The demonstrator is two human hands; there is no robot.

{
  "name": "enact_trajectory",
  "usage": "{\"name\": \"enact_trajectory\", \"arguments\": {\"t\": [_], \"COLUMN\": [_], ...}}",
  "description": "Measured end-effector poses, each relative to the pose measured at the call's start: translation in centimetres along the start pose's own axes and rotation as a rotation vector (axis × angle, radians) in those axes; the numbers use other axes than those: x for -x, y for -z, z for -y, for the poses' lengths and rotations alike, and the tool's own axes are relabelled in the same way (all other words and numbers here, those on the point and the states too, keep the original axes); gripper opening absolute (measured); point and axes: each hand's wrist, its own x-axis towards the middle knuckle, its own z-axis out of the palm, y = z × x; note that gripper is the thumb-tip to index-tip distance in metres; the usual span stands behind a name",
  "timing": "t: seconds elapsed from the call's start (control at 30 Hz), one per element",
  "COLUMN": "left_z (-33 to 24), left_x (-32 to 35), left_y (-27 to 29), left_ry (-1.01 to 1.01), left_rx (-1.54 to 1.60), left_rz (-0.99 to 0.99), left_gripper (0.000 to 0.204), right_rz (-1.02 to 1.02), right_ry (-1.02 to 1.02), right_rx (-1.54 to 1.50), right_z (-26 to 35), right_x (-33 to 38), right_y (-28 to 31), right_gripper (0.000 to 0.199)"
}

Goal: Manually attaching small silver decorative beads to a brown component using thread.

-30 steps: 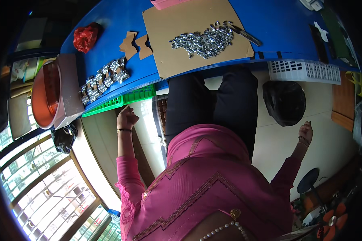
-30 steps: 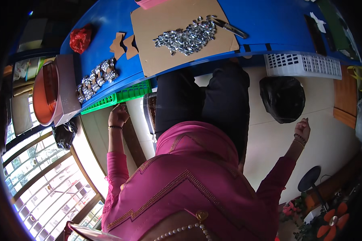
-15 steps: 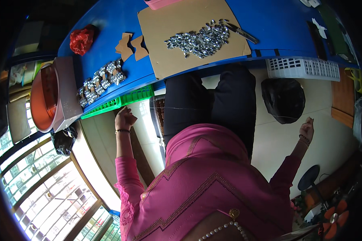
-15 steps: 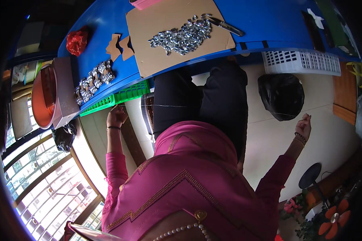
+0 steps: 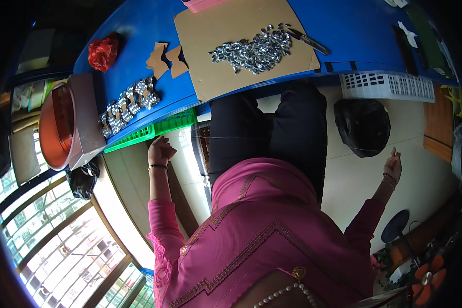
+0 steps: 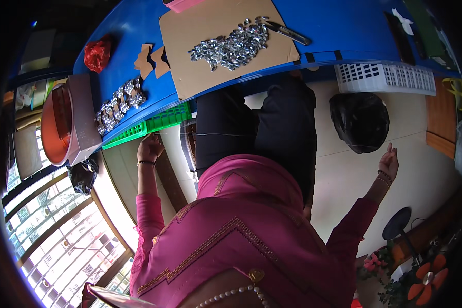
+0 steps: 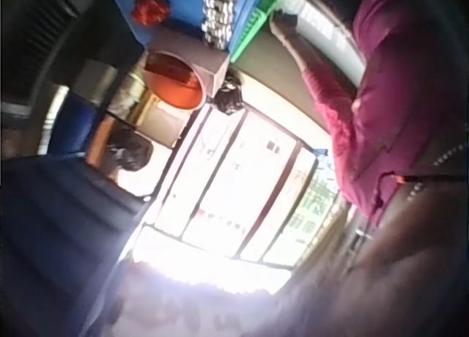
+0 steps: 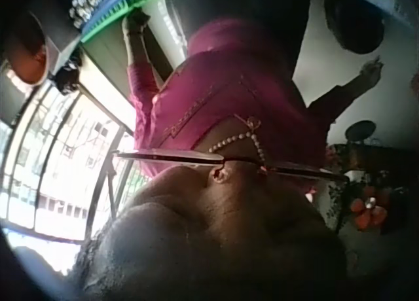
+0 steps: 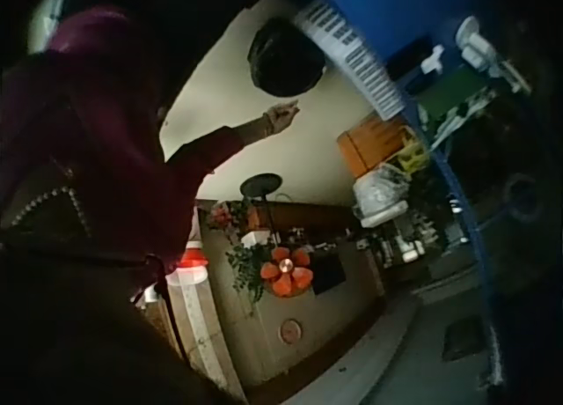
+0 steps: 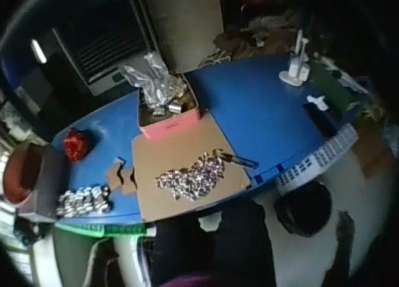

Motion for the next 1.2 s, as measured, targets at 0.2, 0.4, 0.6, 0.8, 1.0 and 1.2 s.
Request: {"name": "enact_trajectory", "arguments": {"t": [0.2,0.4,0.6,0.8,1.0,1.2], "left_z": [0.2,0.6,0.5,0.2,1.0,1.0], "left_x": [-0.1,-0.2,0.2,1.1,0.0,-0.4], "left_y": [-0.3,0.1,-0.3,-1.1,-0.2,0.6], "left_ry": [-0.013,-0.013,-0.065,-0.062,-0.028,-0.073], "left_rx": [-0.033,0.043,0.02,-0.018,0.042,0.073], "left_rz": [-0.04,-0.061,-0.047,-0.104,-0.086,-0.035], "left_gripper": [0.017,0.018,0.013,0.013,0.007,0.017], "right_rz": [0.844,0.128,0.24,0.853,0.198,0.138], "right_ry": [-0.328,-0.084,-0.175,-0.324,-0.138,-0.124], "right_rx": [-0.314,0.021,0.079,-0.159,0.115,0.178], "right_z": [0.3,0.4,1.0,0.6,0.2,1.1], "right_x": [-7.0,-5.9,-4.5,-11.1,-6.6,-2.7], "right_y": [6.7,5.2,4.2,9.9,6.1,2.9], "right_gripper": [0.02,0.022,0.012,0.004,0.002,0.004]}}
